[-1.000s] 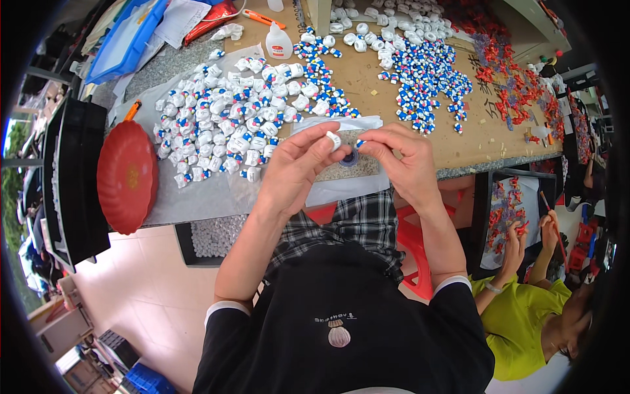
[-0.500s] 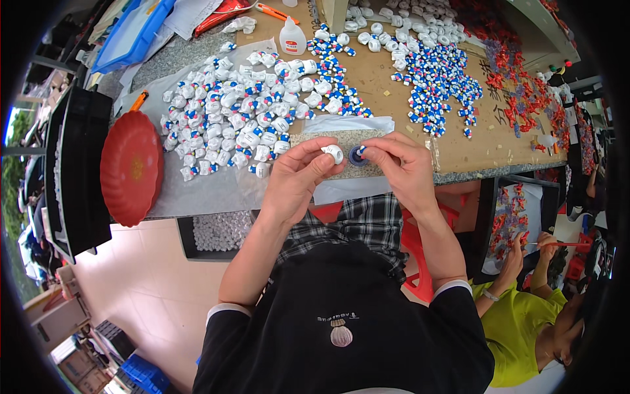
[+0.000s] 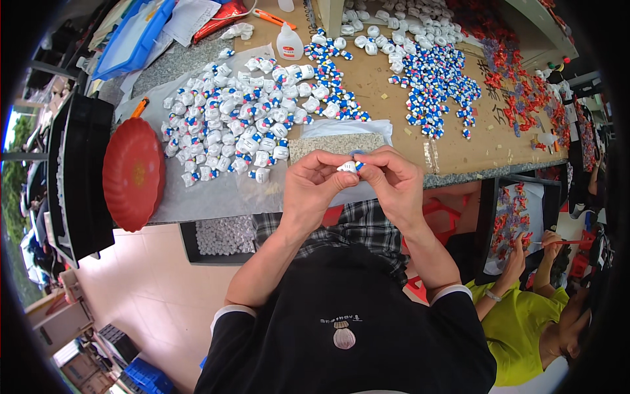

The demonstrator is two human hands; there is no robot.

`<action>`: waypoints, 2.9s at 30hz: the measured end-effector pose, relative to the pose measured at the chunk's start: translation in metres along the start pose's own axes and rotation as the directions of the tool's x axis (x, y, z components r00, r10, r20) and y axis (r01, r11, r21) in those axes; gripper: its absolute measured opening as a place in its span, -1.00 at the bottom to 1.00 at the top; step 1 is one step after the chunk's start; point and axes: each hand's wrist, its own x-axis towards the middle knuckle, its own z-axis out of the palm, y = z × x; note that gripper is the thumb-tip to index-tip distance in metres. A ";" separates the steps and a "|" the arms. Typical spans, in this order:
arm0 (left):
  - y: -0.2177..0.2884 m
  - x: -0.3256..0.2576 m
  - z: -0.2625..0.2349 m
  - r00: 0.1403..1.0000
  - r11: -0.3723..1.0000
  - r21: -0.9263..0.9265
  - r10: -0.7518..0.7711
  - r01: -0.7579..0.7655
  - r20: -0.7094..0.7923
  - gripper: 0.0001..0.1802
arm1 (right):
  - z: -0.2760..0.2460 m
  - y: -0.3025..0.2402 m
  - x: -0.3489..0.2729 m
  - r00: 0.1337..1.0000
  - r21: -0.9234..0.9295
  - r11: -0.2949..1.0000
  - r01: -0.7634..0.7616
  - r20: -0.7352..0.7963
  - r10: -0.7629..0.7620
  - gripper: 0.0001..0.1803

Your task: The person assembles small white and blue plastic components by hand, taking a plastic base and a plastic cap from a tray and a box respectively, then joining them to form an assembled component.

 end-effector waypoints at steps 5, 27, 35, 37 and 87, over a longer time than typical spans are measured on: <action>0.000 0.000 -0.004 0.998 0.998 0.031 -0.060 0.061 -0.014 -0.77 | 0.001 0.004 0.001 1.000 -0.010 1.000 -0.007 0.009 0.007 -0.87; 0.095 0.080 -0.065 0.616 -0.177 0.969 0.749 -0.173 0.247 -0.82 | -0.110 0.017 0.049 0.977 -0.909 0.385 0.161 0.091 -0.194 -0.80; -0.024 0.196 0.048 0.900 0.154 0.906 0.263 -0.395 0.348 -0.70 | -0.097 0.019 0.043 0.925 -0.923 0.211 0.322 0.258 -0.280 -0.79; -0.038 0.209 0.055 0.914 0.059 0.931 0.220 -0.361 0.340 -0.67 | -0.093 0.016 0.042 0.916 -0.916 0.211 0.341 0.273 -0.294 -0.79; 0.009 0.002 0.003 0.998 0.988 0.143 0.057 -0.053 -0.030 -0.76 | -0.003 0.003 0.004 0.992 0.243 0.963 -0.120 0.059 0.109 -0.82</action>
